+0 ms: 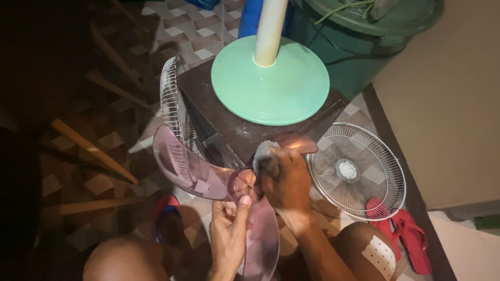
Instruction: The person wipes a detached fan blade with a cloth, rotating it to clean each surface. The blade is held in one hand while the other hand scrubs with the cloth.
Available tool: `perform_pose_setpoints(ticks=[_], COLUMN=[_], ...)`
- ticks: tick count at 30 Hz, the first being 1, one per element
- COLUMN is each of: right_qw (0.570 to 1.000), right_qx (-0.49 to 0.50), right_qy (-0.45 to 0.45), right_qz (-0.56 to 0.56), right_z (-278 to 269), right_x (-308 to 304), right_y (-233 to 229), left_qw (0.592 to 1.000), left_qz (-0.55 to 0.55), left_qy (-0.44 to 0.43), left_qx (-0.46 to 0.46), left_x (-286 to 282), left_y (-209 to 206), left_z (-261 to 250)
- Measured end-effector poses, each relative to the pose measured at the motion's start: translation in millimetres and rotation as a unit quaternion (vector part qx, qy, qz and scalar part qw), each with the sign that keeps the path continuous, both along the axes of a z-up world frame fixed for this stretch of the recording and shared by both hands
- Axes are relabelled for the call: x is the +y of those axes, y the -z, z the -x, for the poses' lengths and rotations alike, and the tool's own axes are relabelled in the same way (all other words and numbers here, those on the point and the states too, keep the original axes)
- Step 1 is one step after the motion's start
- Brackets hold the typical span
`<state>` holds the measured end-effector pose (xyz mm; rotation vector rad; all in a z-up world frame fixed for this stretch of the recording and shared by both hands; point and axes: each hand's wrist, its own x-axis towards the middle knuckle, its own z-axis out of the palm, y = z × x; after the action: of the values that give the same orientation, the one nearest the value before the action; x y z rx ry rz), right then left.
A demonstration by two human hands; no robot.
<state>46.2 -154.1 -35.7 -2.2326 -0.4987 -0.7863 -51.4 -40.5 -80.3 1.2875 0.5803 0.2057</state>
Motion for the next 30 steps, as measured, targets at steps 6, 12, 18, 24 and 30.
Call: perform_pose_setpoints(ticks=[6, 12, 18, 24, 30], right_qw=[1.000, 0.999, 0.998, 0.993, 0.992], right_qx=[0.018, 0.012, 0.009, 0.068, 0.086], right_qy=[-0.009, -0.043, -0.060, -0.093, -0.063], right_qz=[-0.017, -0.003, 0.012, -0.001, 0.066], right_z=[1.2, 0.7, -2.4, 11.7, 7.6], right_x=[-4.5, -9.7, -6.0, 16.4, 20.5], right_y=[0.7, -3.1, -12.5, -21.0, -25.7], left_qw=[0.999, 0.992, 0.999, 0.995, 0.994], left_qz=[-0.043, -0.099, -0.038, 0.071, -0.005], left_qy=[-0.007, 0.020, 0.009, -0.051, -0.037], left_qx=[0.008, 0.078, -0.005, -0.049, -0.101], left_x=[-2.7, 4.1, 6.2, 18.2, 27.7], left_y=[-12.5, -29.8, -27.4, -22.9, -25.5], left_z=[-2.3, -6.2, -9.0, -10.5, -12.5])
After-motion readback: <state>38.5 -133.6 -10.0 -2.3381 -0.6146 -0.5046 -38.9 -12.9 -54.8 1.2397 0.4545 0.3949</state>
